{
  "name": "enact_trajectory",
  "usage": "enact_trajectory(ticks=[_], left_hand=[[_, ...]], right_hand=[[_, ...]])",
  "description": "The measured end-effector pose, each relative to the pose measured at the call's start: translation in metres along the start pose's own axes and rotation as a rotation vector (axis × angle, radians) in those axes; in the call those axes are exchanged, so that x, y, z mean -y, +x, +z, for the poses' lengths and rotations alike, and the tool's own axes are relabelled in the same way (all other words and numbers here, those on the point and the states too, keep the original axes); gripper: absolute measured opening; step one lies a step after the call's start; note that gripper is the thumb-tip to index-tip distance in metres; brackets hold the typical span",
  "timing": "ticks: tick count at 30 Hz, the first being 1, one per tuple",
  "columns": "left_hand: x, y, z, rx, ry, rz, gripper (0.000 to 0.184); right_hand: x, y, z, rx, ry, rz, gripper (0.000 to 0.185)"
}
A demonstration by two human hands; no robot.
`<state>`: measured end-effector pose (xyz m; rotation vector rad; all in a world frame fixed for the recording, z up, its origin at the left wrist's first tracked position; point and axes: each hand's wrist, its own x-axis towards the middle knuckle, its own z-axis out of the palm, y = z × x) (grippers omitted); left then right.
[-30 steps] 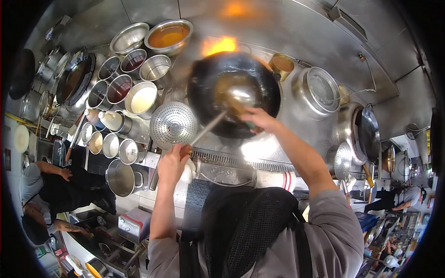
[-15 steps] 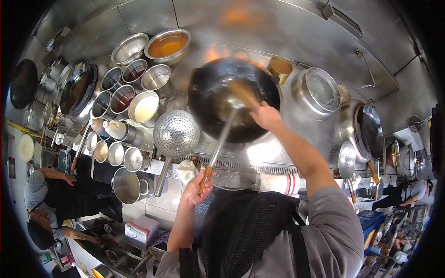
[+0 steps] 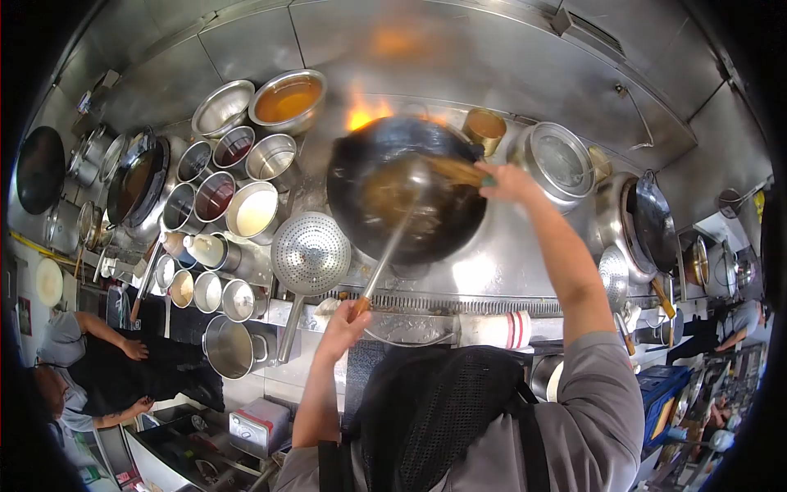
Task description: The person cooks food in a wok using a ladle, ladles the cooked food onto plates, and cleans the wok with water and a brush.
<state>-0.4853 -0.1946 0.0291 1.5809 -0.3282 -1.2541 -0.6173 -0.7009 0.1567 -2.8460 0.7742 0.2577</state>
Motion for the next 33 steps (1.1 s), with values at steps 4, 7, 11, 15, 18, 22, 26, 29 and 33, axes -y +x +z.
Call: enact_trajectory(ticks=[4, 7, 11, 15, 18, 22, 26, 29, 33], left_hand=[[-0.017, 0.011, 0.007, 0.102, 0.080, 0.005, 0.058], [-0.019, 0.016, 0.027, -0.018, 0.153, 0.182, 0.042], [0.012, 0.033, 0.021, -0.256, 0.640, 0.592, 0.050], [-0.007, 0.033, 0.006, -0.435, 0.948, 0.598, 0.041], [-0.026, 0.029, 0.000, -0.488, 1.066, 0.800, 0.041], [-0.041, 0.024, 0.003, -0.457, 1.120, 0.884, 0.043], [-0.037, 0.033, 0.012, -0.413, 1.144, 0.919, 0.044], [-0.039, 0.033, 0.031, -0.392, 1.125, 0.974, 0.044], [-0.044, 0.022, 0.058, -0.340, 1.001, 1.060, 0.041]], right_hand=[[-0.004, -0.037, -0.064, -0.460, 0.225, 0.002, 0.075], [0.010, -0.055, -0.076, -0.781, 0.621, 0.162, 0.078], [-0.022, -0.055, -0.017, -0.646, 0.161, -0.134, 0.072], [-0.044, -0.088, -0.068, -0.001, -0.422, 0.169, 0.071], [-0.055, -0.138, -0.143, -0.327, -0.281, 0.238, 0.069], [-0.034, -0.216, -0.230, -0.839, -0.099, 0.236, 0.078], [-0.028, -0.258, -0.235, -1.164, 0.200, 0.198, 0.074], [-0.038, -0.237, -0.159, -1.300, 0.346, 0.133, 0.075], [-0.076, -0.254, -0.087, 0.006, -0.120, 0.356, 0.074]])
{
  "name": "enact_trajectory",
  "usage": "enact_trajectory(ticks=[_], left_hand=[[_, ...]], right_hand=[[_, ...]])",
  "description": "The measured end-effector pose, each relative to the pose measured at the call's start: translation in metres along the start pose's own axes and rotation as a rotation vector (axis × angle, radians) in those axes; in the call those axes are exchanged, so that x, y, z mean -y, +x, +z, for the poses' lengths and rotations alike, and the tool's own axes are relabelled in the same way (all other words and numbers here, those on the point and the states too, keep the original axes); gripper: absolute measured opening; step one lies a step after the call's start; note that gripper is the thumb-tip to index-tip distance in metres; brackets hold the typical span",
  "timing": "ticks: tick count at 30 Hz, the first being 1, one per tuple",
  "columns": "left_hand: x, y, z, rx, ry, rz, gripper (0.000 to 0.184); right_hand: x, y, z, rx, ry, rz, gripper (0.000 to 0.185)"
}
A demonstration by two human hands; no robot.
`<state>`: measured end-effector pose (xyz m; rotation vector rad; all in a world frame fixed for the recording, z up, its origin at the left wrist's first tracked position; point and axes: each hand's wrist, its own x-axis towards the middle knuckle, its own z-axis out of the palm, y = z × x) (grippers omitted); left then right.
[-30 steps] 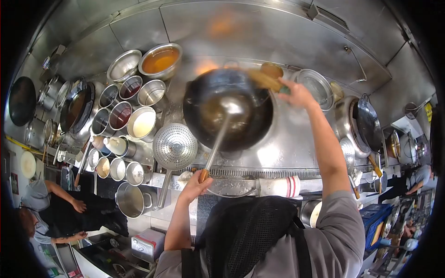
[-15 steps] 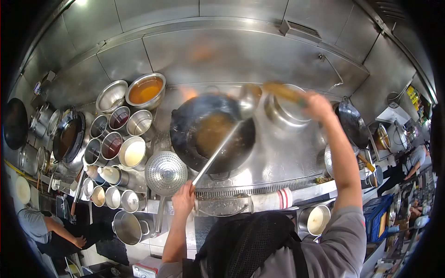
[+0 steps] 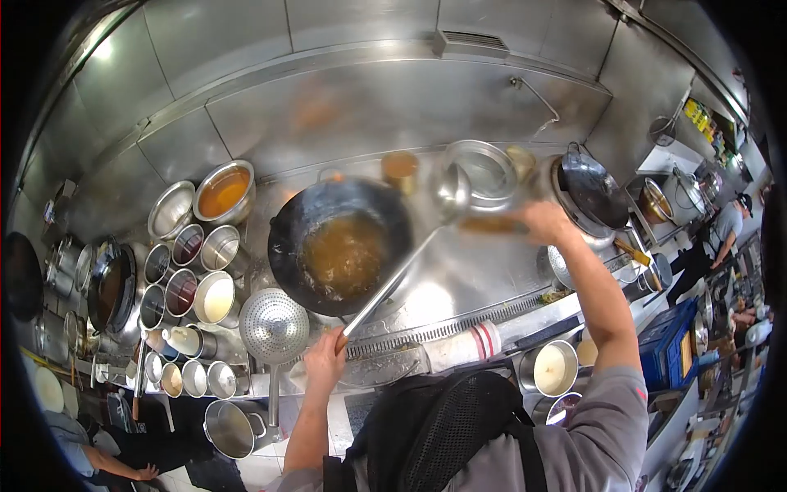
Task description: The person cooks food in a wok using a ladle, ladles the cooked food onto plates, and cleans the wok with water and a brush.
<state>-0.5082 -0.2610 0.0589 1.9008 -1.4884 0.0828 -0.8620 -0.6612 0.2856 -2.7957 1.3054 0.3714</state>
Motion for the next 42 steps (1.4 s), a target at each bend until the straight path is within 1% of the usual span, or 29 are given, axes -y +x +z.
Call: enact_trajectory(ticks=[1, 2, 3, 5, 6, 9, 10, 12, 13, 14, 16, 18, 20, 23, 25, 26, 29, 30, 32, 33, 34, 36, 39, 42], left_hand=[[-0.007, -0.004, 0.000, 0.025, -0.037, -0.014, 0.041], [-0.014, -0.007, 0.002, 0.043, -0.074, -0.029, 0.041], [-0.022, -0.011, 0.007, 0.134, -0.160, -0.141, 0.039], [-0.045, -0.024, 0.034, 0.151, -0.584, -0.232, 0.038], [-0.058, -0.025, 0.046, 0.170, -0.789, -0.274, 0.038], [-0.118, -0.009, 0.042, 0.484, -1.340, -0.631, 0.041], [-0.129, -0.006, 0.049, 0.475, -1.361, -0.641, 0.042], [-0.147, -0.001, 0.064, 0.445, -1.413, -0.655, 0.042], [-0.156, 0.005, 0.066, 0.454, -1.444, -0.662, 0.038], [-0.163, 0.008, 0.070, 0.464, -1.432, -0.655, 0.039], [-0.174, 0.009, 0.078, 0.490, -1.404, -0.652, 0.041], [-0.191, 0.013, 0.085, 0.537, -1.240, -0.650, 0.039], [-0.203, 0.003, 0.091, 0.555, -1.126, -0.664, 0.037], [-0.211, -0.003, 0.112, 0.532, -0.998, -0.661, 0.037], [-0.214, -0.011, 0.127, 0.514, -0.848, -0.659, 0.038], [-0.211, -0.021, 0.134, 0.502, -0.769, -0.665, 0.039], [-0.206, -0.028, 0.154, 0.419, -0.524, -0.430, 0.048], [-0.214, -0.026, 0.148, 0.399, -0.480, -0.358, 0.049], [-0.229, -0.021, 0.142, 0.483, -0.628, -0.436, 0.048], [-0.230, -0.020, 0.139, 0.498, -0.599, -0.441, 0.046], [-0.222, -0.025, 0.145, 0.505, -0.636, -0.425, 0.044], [-0.211, -0.040, 0.155, 0.490, -0.640, -0.410, 0.043], [-0.202, -0.064, 0.172, 0.518, -0.735, -0.509, 0.042], [-0.191, -0.088, 0.198, 0.514, -0.732, -0.667, 0.044]], right_hand=[[-0.011, -0.004, 0.001, 0.186, -0.188, 0.009, 0.073], [-0.032, -0.013, 0.006, 0.016, -0.093, 0.004, 0.072], [-0.059, -0.029, 0.015, -0.152, -0.001, -0.008, 0.071], [-0.085, -0.046, 0.005, -0.437, 0.170, -0.005, 0.070], [-0.090, -0.066, -0.018, -0.557, 0.253, 0.022, 0.070], [-0.120, -0.102, -0.050, -1.026, 0.364, 0.040, 0.068], [-0.127, -0.113, -0.057, -1.166, 0.418, 0.048, 0.066], [-0.133, -0.124, -0.060, -1.311, 0.765, 0.187, 0.064], [-0.146, -0.117, -0.050, -1.409, 0.837, 0.199, 0.068], [-0.141, -0.109, -0.044, -1.421, 1.100, 0.271, 0.069], [-0.142, -0.068, 0.000, -1.721, 0.723, 0.242, 0.065], [-0.148, -0.077, 0.052, -0.990, 0.281, -0.001, 0.062], [-0.134, -0.090, 0.065, -0.102, 0.069, 0.086, 0.065], [-0.160, -0.119, 0.069, 0.074, 0.112, 0.095, 0.067], [-0.210, -0.114, 0.111, -0.407, 0.351, 0.150, 0.071], [-0.222, -0.109, 0.126, -0.643, 0.477, 0.170, 0.073], [-0.152, -0.093, 0.107, -0.917, 1.222, 0.643, 0.078], [-0.159, -0.068, 0.156, -1.170, 0.658, 0.341, 0.080], [-0.153, -0.075, 0.168, -0.241, 0.259, 0.218, 0.077], [-0.155, -0.076, 0.176, -0.097, 0.182, 0.122, 0.073], [-0.157, -0.075, 0.186, 0.042, 0.100, 0.032, 0.068], [-0.150, -0.079, 0.201, -0.034, 0.199, 0.140, 0.061], [-0.141, -0.085, 0.216, -0.289, 0.509, 0.382, 0.064], [-0.155, -0.071, 0.257, -0.643, 0.590, 0.353, 0.054]])
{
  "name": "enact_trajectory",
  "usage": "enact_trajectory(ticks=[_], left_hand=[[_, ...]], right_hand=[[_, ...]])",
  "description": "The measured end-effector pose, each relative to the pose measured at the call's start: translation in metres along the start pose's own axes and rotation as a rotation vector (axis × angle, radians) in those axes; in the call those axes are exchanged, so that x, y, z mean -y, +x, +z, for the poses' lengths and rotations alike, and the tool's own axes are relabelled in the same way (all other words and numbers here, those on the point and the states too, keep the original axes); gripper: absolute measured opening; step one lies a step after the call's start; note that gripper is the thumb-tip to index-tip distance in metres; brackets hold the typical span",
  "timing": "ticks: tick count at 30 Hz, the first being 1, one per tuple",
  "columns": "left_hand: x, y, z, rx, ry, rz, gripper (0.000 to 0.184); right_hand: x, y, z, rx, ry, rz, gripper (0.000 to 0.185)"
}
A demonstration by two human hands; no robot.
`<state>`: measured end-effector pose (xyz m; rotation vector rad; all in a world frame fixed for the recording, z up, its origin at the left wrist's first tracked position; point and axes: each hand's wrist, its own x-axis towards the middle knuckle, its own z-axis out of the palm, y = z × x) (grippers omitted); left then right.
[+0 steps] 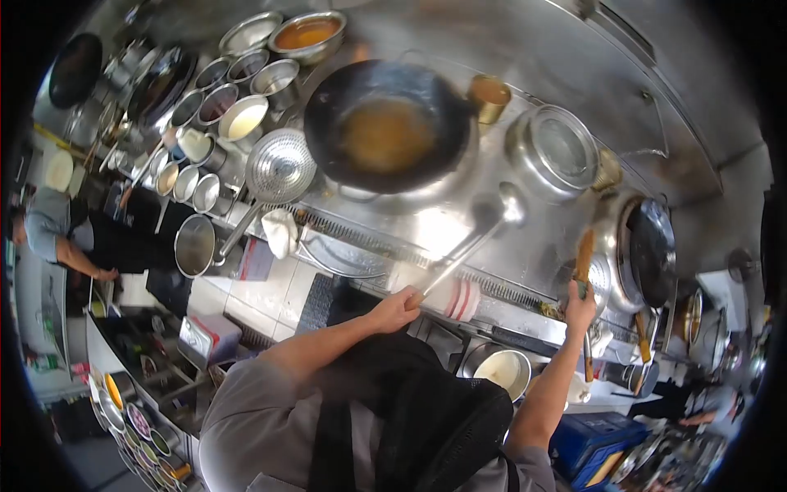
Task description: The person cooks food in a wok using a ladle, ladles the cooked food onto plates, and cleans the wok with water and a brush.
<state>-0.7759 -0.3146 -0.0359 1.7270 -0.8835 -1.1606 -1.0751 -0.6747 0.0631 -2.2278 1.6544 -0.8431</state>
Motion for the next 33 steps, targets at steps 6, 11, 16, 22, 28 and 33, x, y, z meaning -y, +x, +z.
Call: enact_trajectory(ticks=[6, 11, 16, 22, 28, 33], left_hand=[[0.044, 0.020, 0.003, 0.136, 0.075, -0.013, 0.054], [0.013, 0.006, -0.088, 0.279, 0.165, 0.166, 0.054], [0.018, -0.061, -0.239, -0.669, 0.141, 0.049, 0.034], [0.129, -0.063, -0.313, -0.927, 0.220, -0.143, 0.058], [0.142, -0.039, -0.335, -0.618, 0.277, -0.154, 0.074], [0.110, -0.042, -0.351, -0.432, -0.736, 0.010, 0.049]], right_hand=[[0.127, -0.003, 0.020, 0.134, 0.433, 0.276, 0.060], [0.280, -0.005, 0.068, 0.480, 0.432, -0.013, 0.056], [0.360, 0.042, 0.184, 0.994, 0.153, -0.759, 0.059], [0.513, 0.009, 0.329, 1.222, 0.513, 0.042, 0.070], [0.534, -0.054, 0.336, 0.964, 0.331, -0.118, 0.071], [0.436, 0.062, 0.239, 1.295, -0.298, -0.269, 0.075]])
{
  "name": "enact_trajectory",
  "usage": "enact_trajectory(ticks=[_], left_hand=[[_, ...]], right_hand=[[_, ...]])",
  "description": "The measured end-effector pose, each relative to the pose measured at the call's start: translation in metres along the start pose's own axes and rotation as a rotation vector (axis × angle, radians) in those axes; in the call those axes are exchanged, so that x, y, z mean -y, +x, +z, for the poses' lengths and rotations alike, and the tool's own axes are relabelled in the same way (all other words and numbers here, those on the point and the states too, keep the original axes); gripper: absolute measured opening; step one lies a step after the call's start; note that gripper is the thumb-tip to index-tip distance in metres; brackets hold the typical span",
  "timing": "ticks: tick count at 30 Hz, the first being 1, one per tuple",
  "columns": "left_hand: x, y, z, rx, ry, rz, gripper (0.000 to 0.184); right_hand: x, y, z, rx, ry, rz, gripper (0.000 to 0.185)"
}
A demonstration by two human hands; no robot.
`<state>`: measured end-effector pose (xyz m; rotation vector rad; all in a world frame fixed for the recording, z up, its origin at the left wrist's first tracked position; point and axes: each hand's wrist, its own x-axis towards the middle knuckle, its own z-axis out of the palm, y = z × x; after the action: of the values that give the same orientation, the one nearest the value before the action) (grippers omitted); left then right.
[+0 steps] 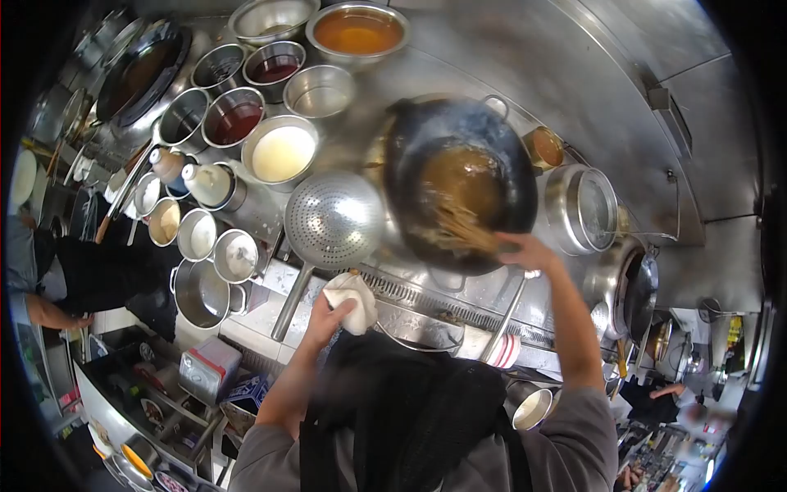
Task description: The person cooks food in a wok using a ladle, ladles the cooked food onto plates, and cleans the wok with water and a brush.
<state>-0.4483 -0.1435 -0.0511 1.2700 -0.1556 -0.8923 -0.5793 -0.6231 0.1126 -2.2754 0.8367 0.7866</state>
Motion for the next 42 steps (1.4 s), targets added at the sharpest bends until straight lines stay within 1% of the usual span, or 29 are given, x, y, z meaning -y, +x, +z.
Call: enact_trajectory(ticks=[1, 3, 5, 6, 7, 8, 9, 11, 13, 14, 15, 17, 18, 19, 20, 21, 22, 24, 26, 28, 29, 31, 32, 34, 35, 37, 39, 41, 42], left_hand=[[-0.008, 0.000, 0.007, 0.000, -0.156, -0.051, 0.048], [-0.016, 0.000, 0.020, -0.011, -0.457, -0.162, 0.046], [-0.011, 0.006, 0.031, 0.023, -0.537, -0.263, 0.051], [-0.006, 0.011, 0.036, 0.034, -0.584, -0.328, 0.053], [-0.003, 0.017, 0.044, 0.043, -0.633, -0.386, 0.055], [-0.002, 0.026, 0.059, -0.003, -0.494, -0.403, 0.059], [-0.009, 0.029, 0.080, -0.056, -0.510, -0.406, 0.058], [-0.043, 0.029, 0.122, 0.029, -0.617, -0.418, 0.058], [-0.053, 0.035, 0.154, 0.056, -0.584, -0.512, 0.060], [-0.035, 0.041, 0.165, 0.121, -0.579, -0.461, 0.061], [-0.025, 0.045, 0.176, 0.162, -0.601, -0.362, 0.052], [-0.026, 0.048, 0.207, -0.018, -0.428, -0.241, 0.044], [-0.001, 0.059, 0.208, -0.067, -0.387, -0.143, 0.046], [0.012, 0.064, 0.207, -0.069, -0.344, -0.162, 0.046], [0.022, 0.069, 0.207, -0.072, -0.301, -0.181, 0.047], [0.024, 0.074, 0.208, -0.073, -0.258, -0.196, 0.048], [0.002, 0.068, 0.212, 0.004, -0.265, -0.149, 0.045], [-0.003, 0.071, 0.213, 0.034, -0.238, -0.116, 0.042], [-0.005, 0.070, 0.212, 0.050, -0.224, -0.129, 0.040], [-0.010, 0.071, 0.211, 0.062, -0.221, -0.180, 0.040], [-0.008, 0.072, 0.209, 0.069, -0.235, -0.185, 0.040], [0.003, 0.074, 0.204, 0.086, -0.266, -0.200, 0.039], [0.003, 0.074, 0.202, 0.093, -0.269, -0.209, 0.037], [0.001, 0.073, 0.201, 0.112, -0.286, -0.222, 0.035], [0.001, 0.071, 0.201, 0.102, -0.317, -0.218, 0.035], [-0.002, 0.064, 0.202, 0.079, -0.384, -0.207, 0.034], [-0.001, 0.056, 0.200, 0.071, -0.410, -0.178, 0.038], [-0.001, 0.051, 0.197, 0.064, -0.418, -0.188, 0.041], [-0.002, 0.050, 0.196, 0.064, -0.413, -0.211, 0.042]], right_hand=[[-0.026, -0.003, -0.027, 0.026, -0.080, 0.072, 0.077], [-0.065, 0.009, -0.058, -0.117, -0.121, 0.095, 0.071], [-0.105, 0.063, -0.046, -0.521, -0.263, -0.154, 0.068], [-0.083, 0.077, -0.038, -0.561, -0.216, -0.106, 0.068], [-0.039, 0.091, -0.021, -0.602, -0.172, -0.063, 0.067], [0.001, 0.098, -0.003, -0.614, -0.126, -0.030, 0.067], [0.038, 0.102, 0.016, -0.623, -0.079, 0.003, 0.067], [0.089, 0.100, 0.047, -0.559, -0.011, -0.041, 0.062], [0.097, 0.096, 0.081, -0.579, 0.062, -0.146, 0.065], [0.089, 0.082, 0.087, -0.502, 0.031, -0.156, 0.066], [0.086, 0.054, 0.082, -0.427, -0.002, -0.168, 0.067], [0.066, 0.010, 0.061, -0.288, -0.122, -0.172, 0.068], [0.042, -0.005, 0.048, -0.225, -0.206, -0.164, 0.068], [0.004, -0.002, 0.042, -0.239, -0.343, -0.164, 0.067], [-0.011, -0.014, 0.019, -0.201, -0.410, -0.097, 0.069], [-0.030, -0.013, 0.003, -0.237, -0.454, -0.035, 0.069], [-0.047, -0.010, -0.014, -0.273, -0.498, 0.028, 0.069], [-0.078, 0.026, -0.029, -0.490, -0.439, -0.040, 0.070], [-0.048, 0.068, -0.040, -0.490, -0.266, -0.046, 0.070], [-0.016, 0.121, -0.013, -0.620, 0.049, -0.219, 0.070], [0.008, 0.141, 0.008, -0.660, 0.185, -0.224, 0.067], [0.063, 0.128, 0.035, -0.516, 0.357, -0.253, 0.072], [0.074, 0.128, 0.054, -0.524, 0.404, -0.341, 0.071], [0.083, 0.106, 0.080, -0.361, 0.487, -0.376, 0.071], [0.081, 0.092, 0.088, -0.303, 0.485, -0.419, 0.071], [0.060, 0.053, 0.084, -0.263, 0.325, -0.548, 0.074], [0.027, 0.014, 0.057, -0.100, 0.105, -0.529, 0.075], [-0.026, -0.001, 0.029, 0.109, -0.002, -0.472, 0.077], [-0.018, -0.033, 0.000, 0.190, -0.042, -0.289, 0.078]])
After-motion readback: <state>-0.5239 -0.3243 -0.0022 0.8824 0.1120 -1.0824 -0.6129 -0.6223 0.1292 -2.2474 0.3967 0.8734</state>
